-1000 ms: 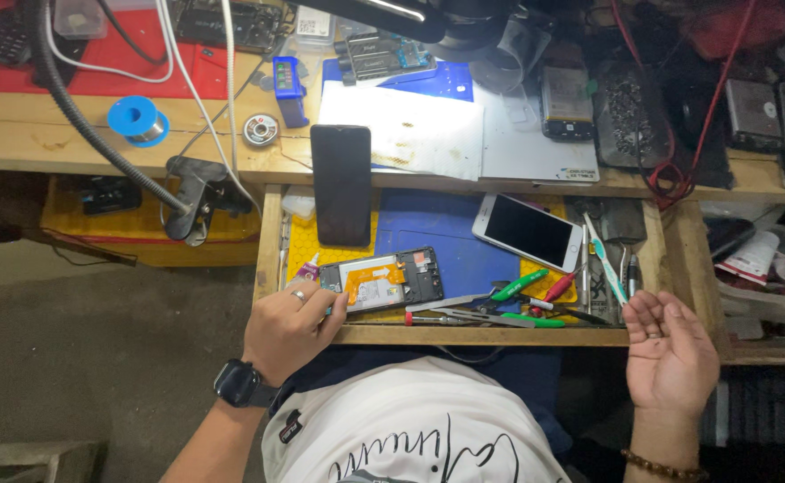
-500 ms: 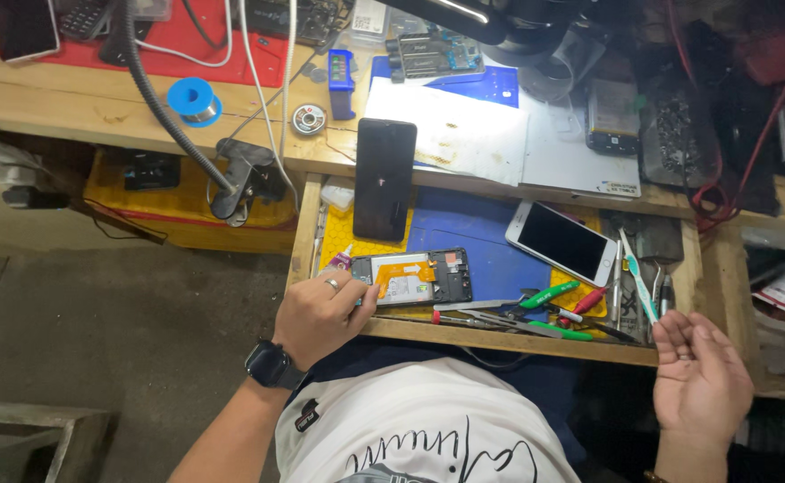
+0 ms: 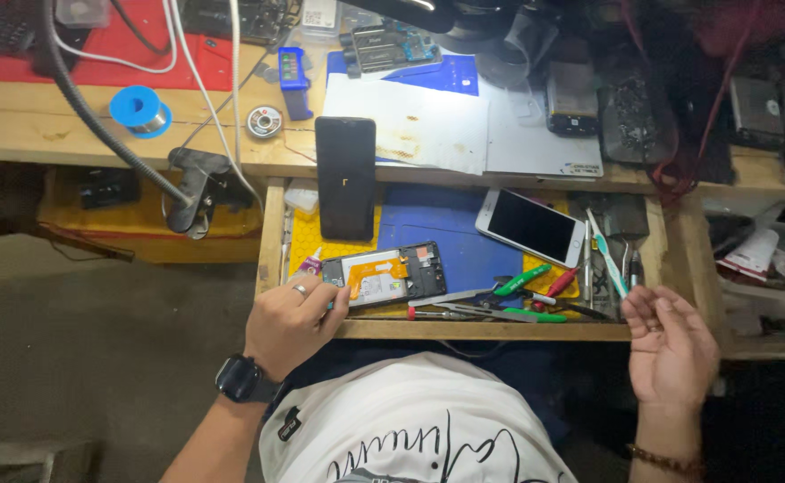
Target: The person disassembles a mobile phone by removing the battery and internal circuit board. They then reassemble the components and test the device by powering it on and interacting with the touch screen.
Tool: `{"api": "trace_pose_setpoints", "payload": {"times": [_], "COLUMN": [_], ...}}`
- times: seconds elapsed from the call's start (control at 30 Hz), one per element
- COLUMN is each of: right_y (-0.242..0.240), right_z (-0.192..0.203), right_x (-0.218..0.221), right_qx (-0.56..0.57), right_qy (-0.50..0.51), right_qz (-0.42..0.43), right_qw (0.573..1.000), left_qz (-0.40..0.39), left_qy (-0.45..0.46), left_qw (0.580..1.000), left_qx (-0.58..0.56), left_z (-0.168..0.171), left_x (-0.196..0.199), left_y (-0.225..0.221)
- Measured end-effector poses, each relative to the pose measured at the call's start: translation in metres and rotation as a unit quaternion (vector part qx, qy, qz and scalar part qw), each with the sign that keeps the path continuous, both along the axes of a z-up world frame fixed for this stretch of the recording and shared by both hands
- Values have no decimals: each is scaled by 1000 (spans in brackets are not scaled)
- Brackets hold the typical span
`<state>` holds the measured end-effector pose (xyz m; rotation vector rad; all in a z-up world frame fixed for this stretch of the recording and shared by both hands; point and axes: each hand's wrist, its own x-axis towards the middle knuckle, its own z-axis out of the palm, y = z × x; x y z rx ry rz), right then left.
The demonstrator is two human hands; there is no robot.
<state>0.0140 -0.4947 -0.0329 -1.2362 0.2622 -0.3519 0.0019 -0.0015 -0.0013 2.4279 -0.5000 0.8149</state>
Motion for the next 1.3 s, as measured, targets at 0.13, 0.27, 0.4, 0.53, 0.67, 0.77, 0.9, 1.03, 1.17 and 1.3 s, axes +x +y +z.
{"api": "trace_pose_setpoints", "payload": {"times": [0.13, 0.27, 0.4, 0.53, 0.67, 0.77, 0.9, 1.03, 1.17, 1.3], "right_y": [9, 12, 12, 11, 14, 18, 23, 22, 22, 27], "right_z": [2, 5, 6, 5, 4, 5, 8, 14, 19, 34], "right_x": [-1, 0, -2, -1, -3, -2, -3, -2, -1, -1], "right_qx": [-55, -48, -41, -37, -45, -66, -87, -67, -53, 11], "right_qy": [-1, 8, 8, 12, 2, -1, 3, 16, 25, -15], "right_qz": [17, 22, 33, 31, 29, 20, 10, 26, 31, 68], "right_qw": [998, 999, 999, 999, 999, 998, 996, 997, 998, 998], "left_qz": [2, 5, 7, 6, 9, 2, 5, 9, 7, 6], "left_qy": [16, 17, 33, 25, 27, 34, 32, 17, 33, 35], "left_qw": [1000, 1000, 999, 1000, 999, 999, 999, 1000, 999, 999], "left_qx": [7, 11, 17, 16, 16, 15, 18, 19, 17, 17], "left_z": [-1, -1, -3, -4, -4, -5, -6, -6, -5, -6], "left_x": [-1, -2, -1, -1, -1, -1, 0, -1, -2, -1], "left_y": [-1, 0, 0, 0, 0, 1, 1, 1, 2, 1]}}
